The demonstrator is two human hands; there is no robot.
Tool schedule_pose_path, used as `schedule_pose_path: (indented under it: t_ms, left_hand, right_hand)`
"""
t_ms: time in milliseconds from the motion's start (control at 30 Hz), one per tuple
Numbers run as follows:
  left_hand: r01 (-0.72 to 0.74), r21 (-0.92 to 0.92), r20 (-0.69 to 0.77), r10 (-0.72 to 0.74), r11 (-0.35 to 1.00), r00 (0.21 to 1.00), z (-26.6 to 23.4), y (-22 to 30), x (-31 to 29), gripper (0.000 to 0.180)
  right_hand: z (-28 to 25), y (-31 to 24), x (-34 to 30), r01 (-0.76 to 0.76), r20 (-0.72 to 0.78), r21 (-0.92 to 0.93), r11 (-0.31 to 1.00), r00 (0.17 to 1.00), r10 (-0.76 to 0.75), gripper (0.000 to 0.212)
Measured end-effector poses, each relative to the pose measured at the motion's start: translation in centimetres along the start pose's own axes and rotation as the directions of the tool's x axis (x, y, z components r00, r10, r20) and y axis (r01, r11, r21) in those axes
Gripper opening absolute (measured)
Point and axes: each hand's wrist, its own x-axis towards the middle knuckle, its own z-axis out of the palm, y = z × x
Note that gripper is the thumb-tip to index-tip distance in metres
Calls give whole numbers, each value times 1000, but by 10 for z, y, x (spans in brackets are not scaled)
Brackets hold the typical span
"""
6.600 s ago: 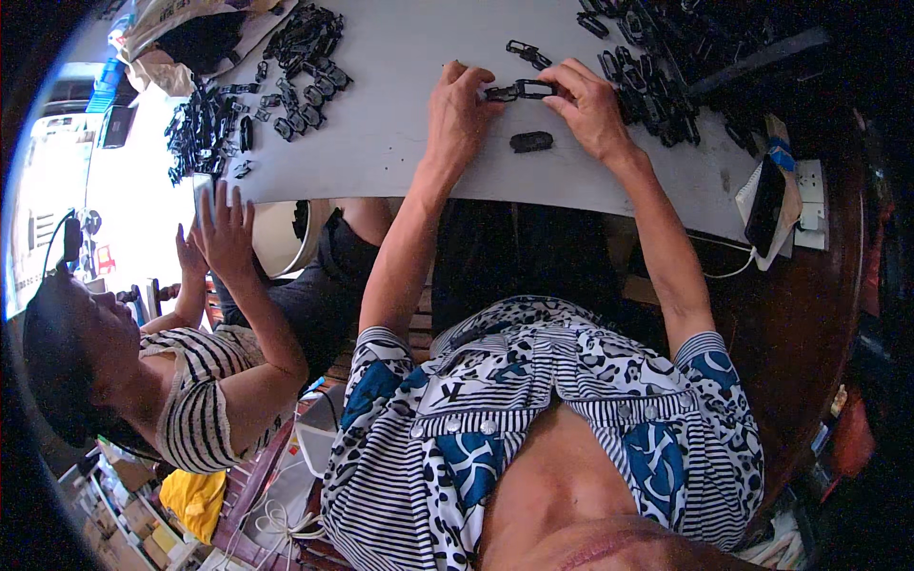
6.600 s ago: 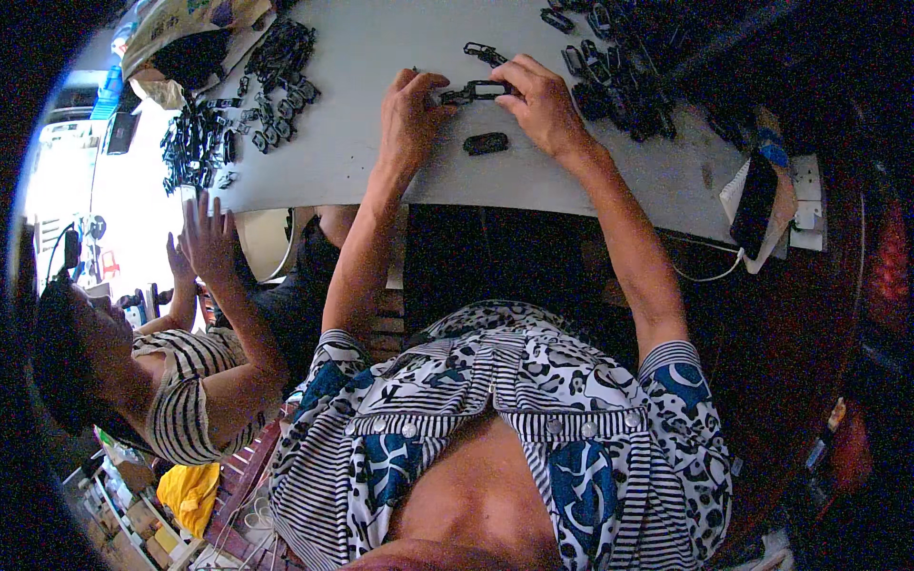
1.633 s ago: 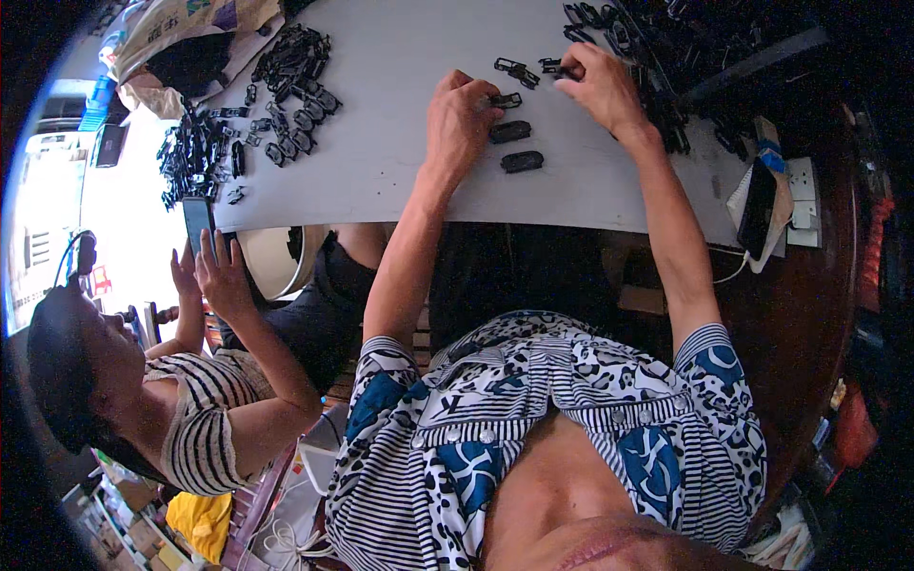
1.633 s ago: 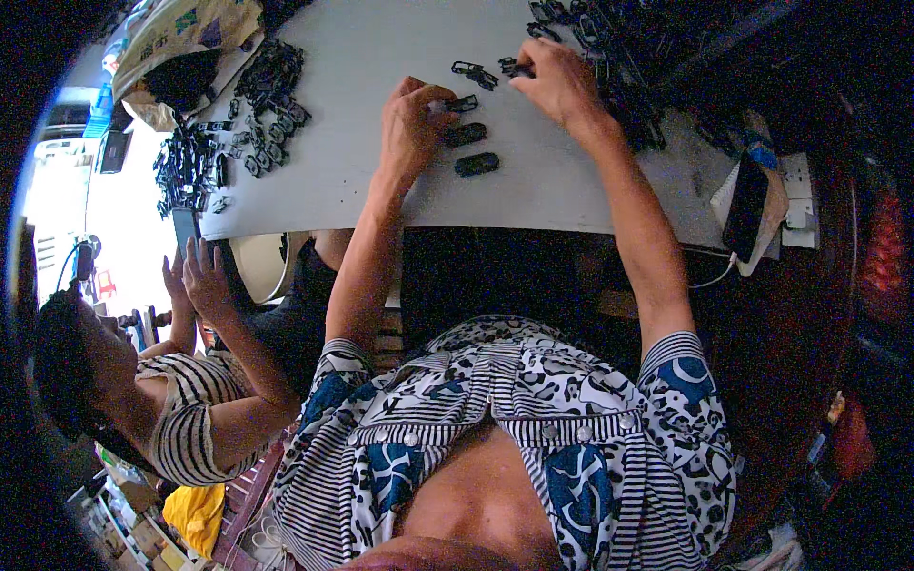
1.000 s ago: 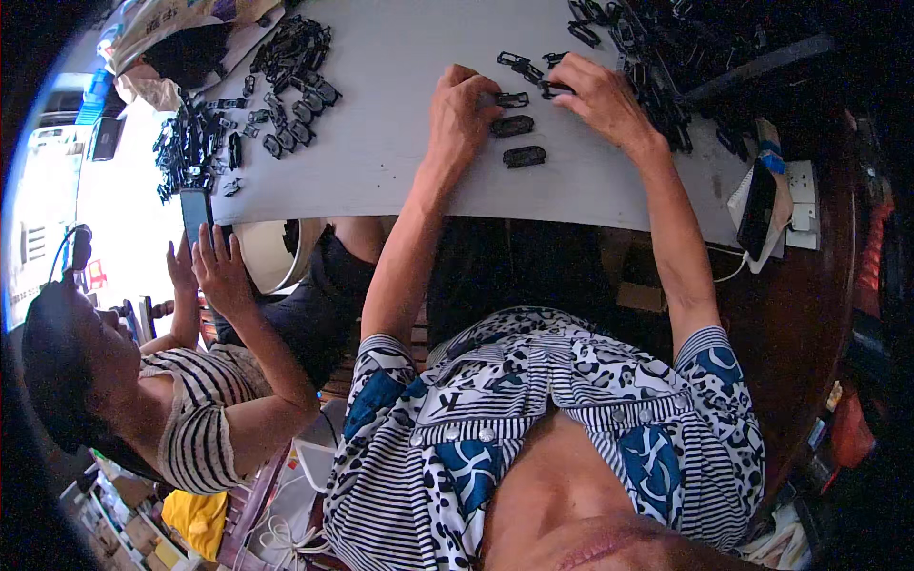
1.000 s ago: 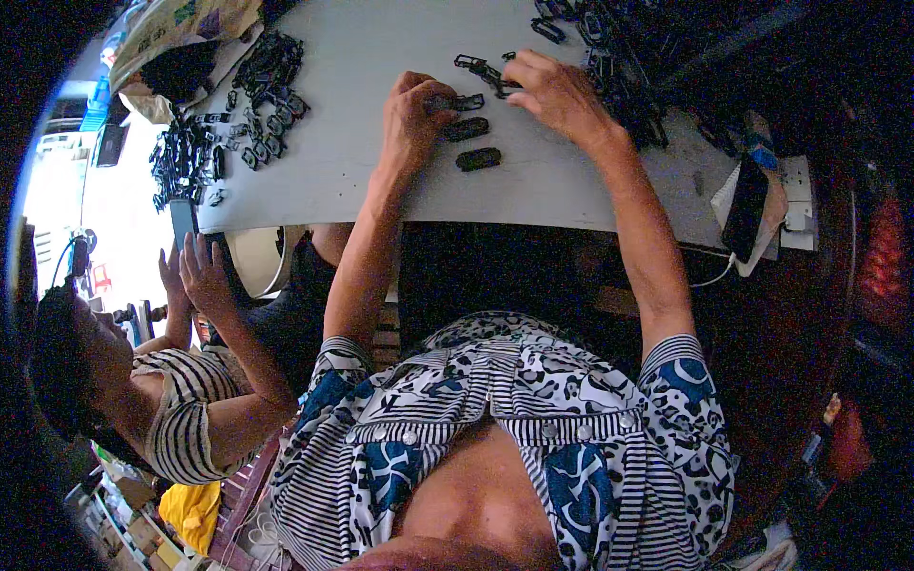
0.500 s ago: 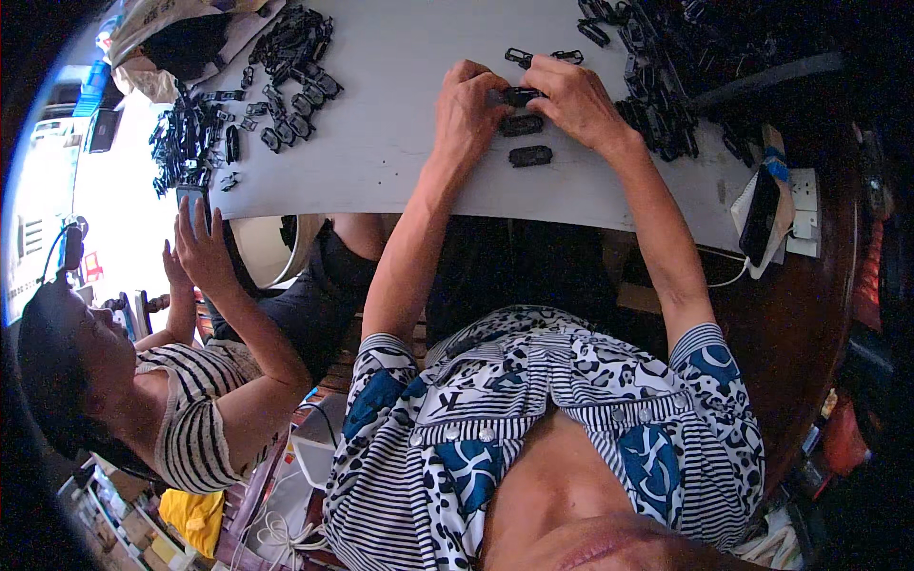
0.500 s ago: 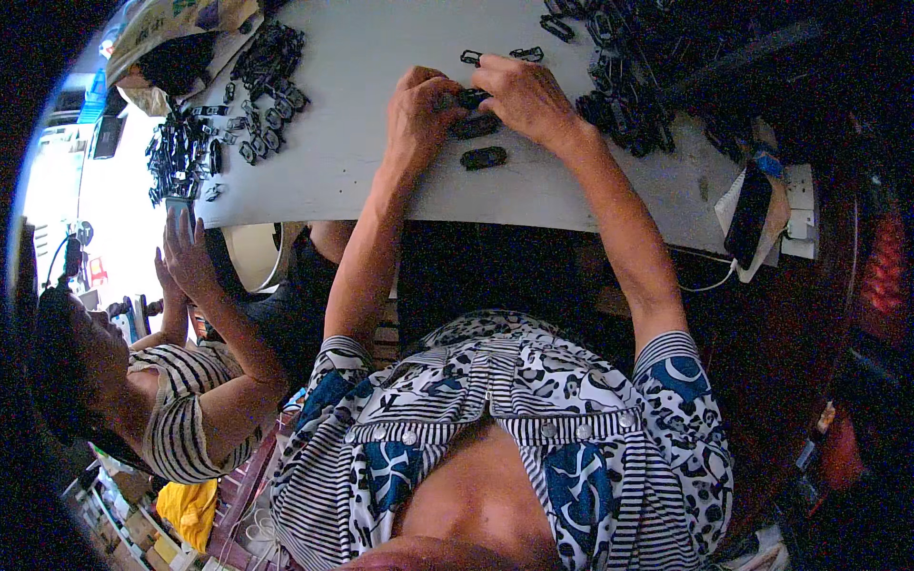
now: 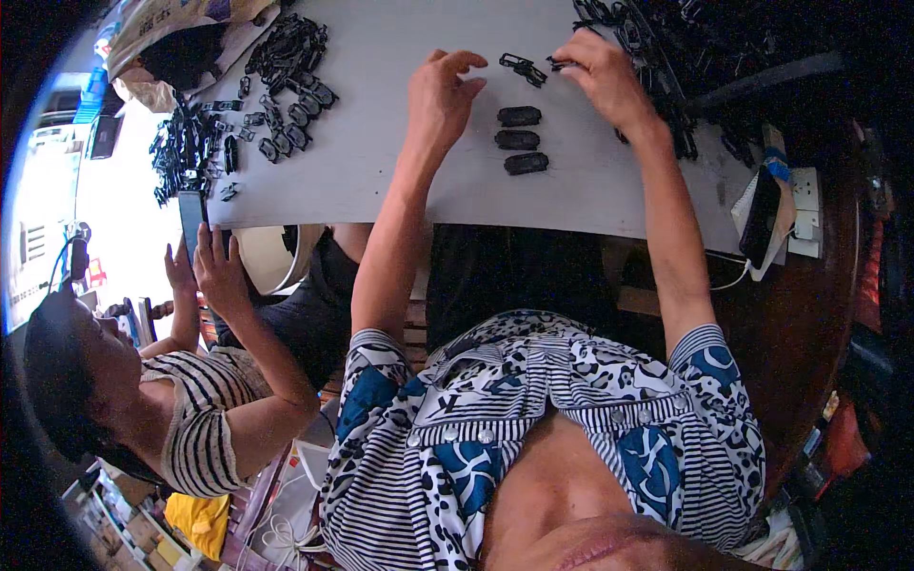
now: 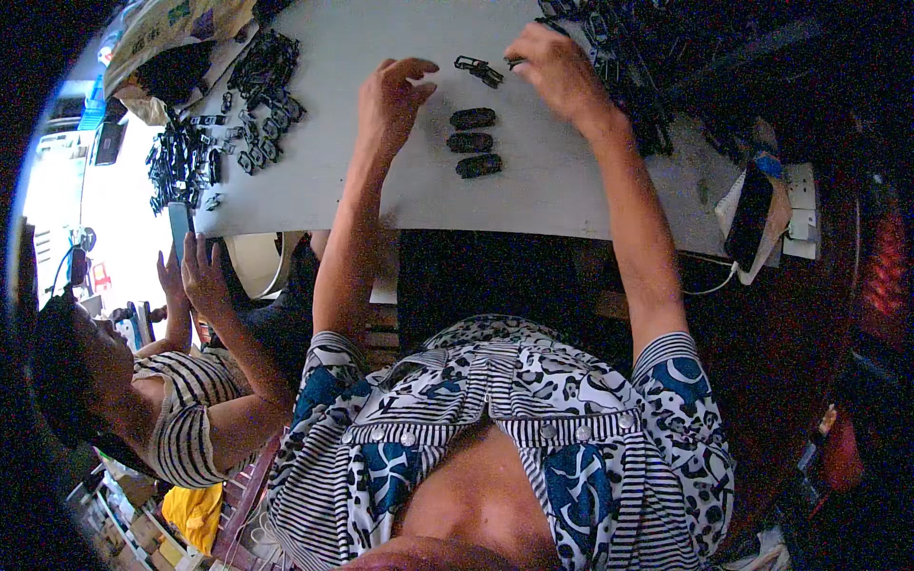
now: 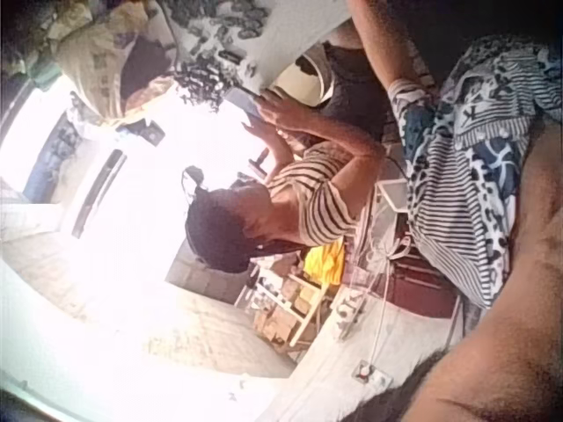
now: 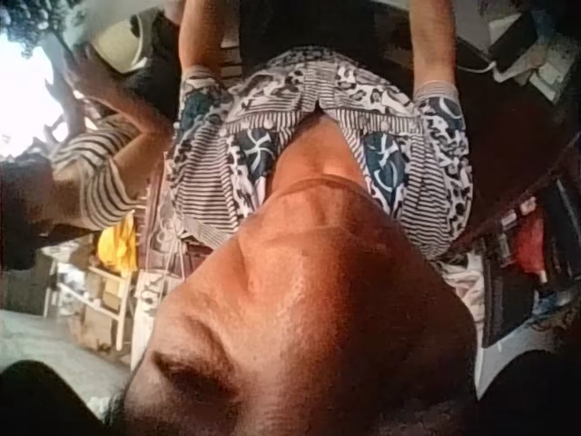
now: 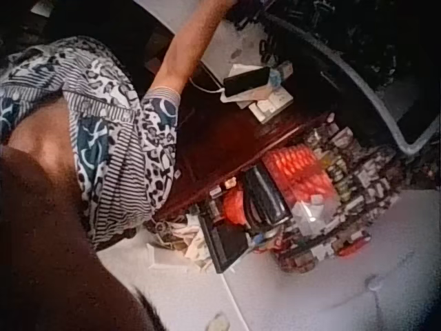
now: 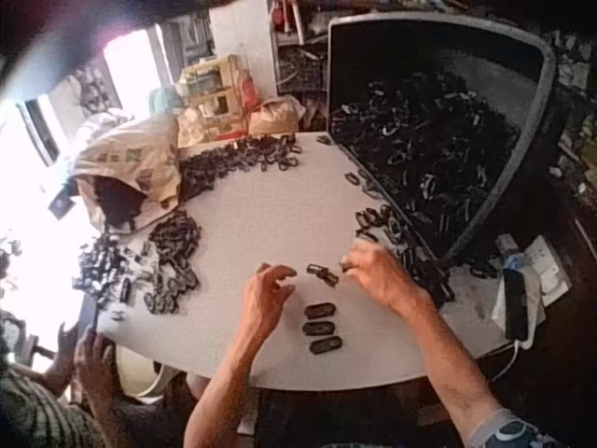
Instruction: The person assembles small plastic components by snapping pieces together by hand and stacks the assembled parts on the table, then gathers more components from a pile and assembles them.
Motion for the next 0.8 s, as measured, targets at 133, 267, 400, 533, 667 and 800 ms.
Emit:
schedule_pose_path:
  t_ms: [133, 267, 400, 533, 667, 800]
  left_hand:
    - [-334, 216, -82, 358, 917, 930, 21, 9, 14, 31]
    - [-356, 277, -11, 373, 893, 928, 36, 1, 25, 29]
    - [-132, 24, 25, 132, 991, 991, 32, -1, 26, 19]
    - [107, -340, 56, -94, 934, 994, 29, -1, 23, 13]
    - [246, -576, 158, -190, 780, 969, 24, 3, 19, 18]
    - [250, -758, 188, -165, 602, 968, 13, 0, 13, 32]
  right_hand:
    - [4, 14, 6, -25, 53, -158, 987, 998, 34, 23]
    - [12, 20, 11, -27, 118, -282, 959, 991, 62, 24]
    - [14, 17, 11, -141, -29, -303, 942, 990, 139, 31]
    - [23, -8, 10, -73, -4, -52, 996, 997, 73, 37]
    - [33, -6, 14, -48, -30, -80, 996, 998, 46, 41]
    - [22, -2, 22, -110, -10, -88, 990, 994, 109, 29]
